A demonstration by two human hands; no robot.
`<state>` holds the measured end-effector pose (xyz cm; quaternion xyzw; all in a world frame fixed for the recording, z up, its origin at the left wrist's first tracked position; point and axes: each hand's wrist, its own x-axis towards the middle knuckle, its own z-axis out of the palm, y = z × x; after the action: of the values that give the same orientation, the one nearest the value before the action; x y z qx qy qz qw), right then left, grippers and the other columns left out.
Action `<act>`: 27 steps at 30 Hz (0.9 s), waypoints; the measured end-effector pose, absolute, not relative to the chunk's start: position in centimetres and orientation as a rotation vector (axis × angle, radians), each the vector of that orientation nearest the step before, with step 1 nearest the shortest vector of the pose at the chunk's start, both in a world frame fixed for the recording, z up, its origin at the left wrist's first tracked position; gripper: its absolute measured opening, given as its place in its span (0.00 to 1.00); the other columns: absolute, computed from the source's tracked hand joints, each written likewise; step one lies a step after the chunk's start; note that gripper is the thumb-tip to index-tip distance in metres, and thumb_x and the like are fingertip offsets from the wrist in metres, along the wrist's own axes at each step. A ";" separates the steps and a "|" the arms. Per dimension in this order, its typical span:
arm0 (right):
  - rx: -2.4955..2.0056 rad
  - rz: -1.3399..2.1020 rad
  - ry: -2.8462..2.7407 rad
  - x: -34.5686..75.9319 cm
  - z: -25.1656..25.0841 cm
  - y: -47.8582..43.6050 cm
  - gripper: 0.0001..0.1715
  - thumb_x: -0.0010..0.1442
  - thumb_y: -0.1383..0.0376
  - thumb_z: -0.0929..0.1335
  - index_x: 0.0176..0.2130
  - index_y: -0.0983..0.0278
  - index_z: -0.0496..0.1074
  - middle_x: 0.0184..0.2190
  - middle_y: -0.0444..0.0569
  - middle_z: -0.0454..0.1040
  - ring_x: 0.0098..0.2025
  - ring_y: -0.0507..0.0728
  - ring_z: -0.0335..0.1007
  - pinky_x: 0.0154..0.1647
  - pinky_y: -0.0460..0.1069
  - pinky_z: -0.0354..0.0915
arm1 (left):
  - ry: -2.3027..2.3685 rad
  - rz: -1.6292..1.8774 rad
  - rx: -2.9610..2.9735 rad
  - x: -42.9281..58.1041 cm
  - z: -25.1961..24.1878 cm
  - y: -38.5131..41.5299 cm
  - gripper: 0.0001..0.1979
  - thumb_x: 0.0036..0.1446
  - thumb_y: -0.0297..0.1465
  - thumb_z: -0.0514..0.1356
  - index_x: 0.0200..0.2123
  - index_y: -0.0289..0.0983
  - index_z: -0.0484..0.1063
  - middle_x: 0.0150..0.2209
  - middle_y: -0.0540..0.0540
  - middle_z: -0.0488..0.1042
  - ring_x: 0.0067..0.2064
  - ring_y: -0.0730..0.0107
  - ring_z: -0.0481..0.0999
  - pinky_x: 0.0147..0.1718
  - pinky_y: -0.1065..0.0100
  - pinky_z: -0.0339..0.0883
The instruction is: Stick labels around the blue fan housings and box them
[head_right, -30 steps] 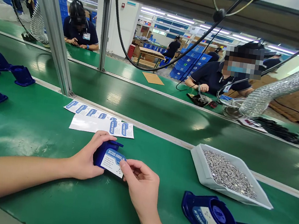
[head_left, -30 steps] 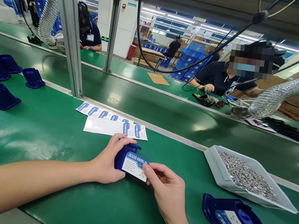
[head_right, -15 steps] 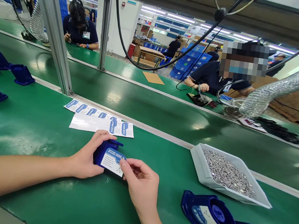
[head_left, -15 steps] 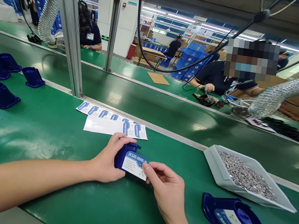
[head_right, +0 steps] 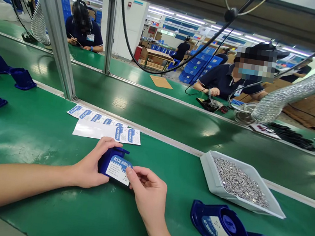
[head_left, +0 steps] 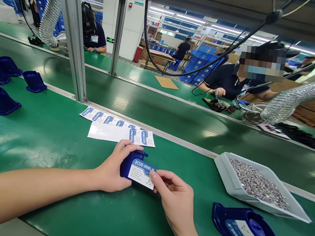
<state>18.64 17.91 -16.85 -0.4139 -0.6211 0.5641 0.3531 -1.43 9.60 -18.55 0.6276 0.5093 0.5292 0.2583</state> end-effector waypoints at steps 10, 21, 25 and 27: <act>-1.106 1.432 -1.643 18.6 -16.7 17.8 0.26 0.48 0.47 0.80 0.33 0.66 0.82 0.28 0.51 0.76 0.24 0.49 0.68 0.25 0.43 0.68 | 1.392 1.434 1.693 -1.3 -18.6 9.7 0.46 0.40 0.16 0.62 0.65 0.47 0.61 0.61 0.41 0.56 0.65 0.50 0.62 0.69 0.42 0.58; -1.148 1.179 -1.856 19.0 -15.7 19.1 0.31 0.55 0.41 0.76 0.41 0.65 0.80 0.33 0.51 0.80 0.33 0.53 0.75 0.33 0.45 0.72 | 1.400 1.428 1.735 -1.5 -18.7 9.7 0.45 0.40 0.17 0.62 0.64 0.47 0.61 0.60 0.41 0.57 0.66 0.50 0.61 0.70 0.42 0.55; -1.077 1.516 -1.758 18.5 -16.2 19.5 0.48 0.53 0.40 0.77 0.60 0.66 0.70 0.45 0.56 0.80 0.45 0.58 0.80 0.44 0.49 0.76 | 1.408 1.418 1.789 -1.4 -18.9 9.6 0.46 0.40 0.16 0.62 0.64 0.46 0.61 0.60 0.41 0.56 0.66 0.49 0.61 0.69 0.41 0.57; -1.019 1.653 -1.716 18.1 -16.5 19.3 0.52 0.51 0.40 0.78 0.63 0.65 0.67 0.50 0.57 0.79 0.50 0.60 0.80 0.50 0.51 0.77 | 1.393 1.419 1.846 -1.3 -18.9 9.5 0.46 0.40 0.16 0.62 0.64 0.46 0.61 0.60 0.40 0.56 0.65 0.49 0.62 0.68 0.41 0.59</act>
<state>18.08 19.28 -16.45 -0.3783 -0.6374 0.6139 0.2716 -1.31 9.54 -18.94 0.6647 0.5017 0.5112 0.2126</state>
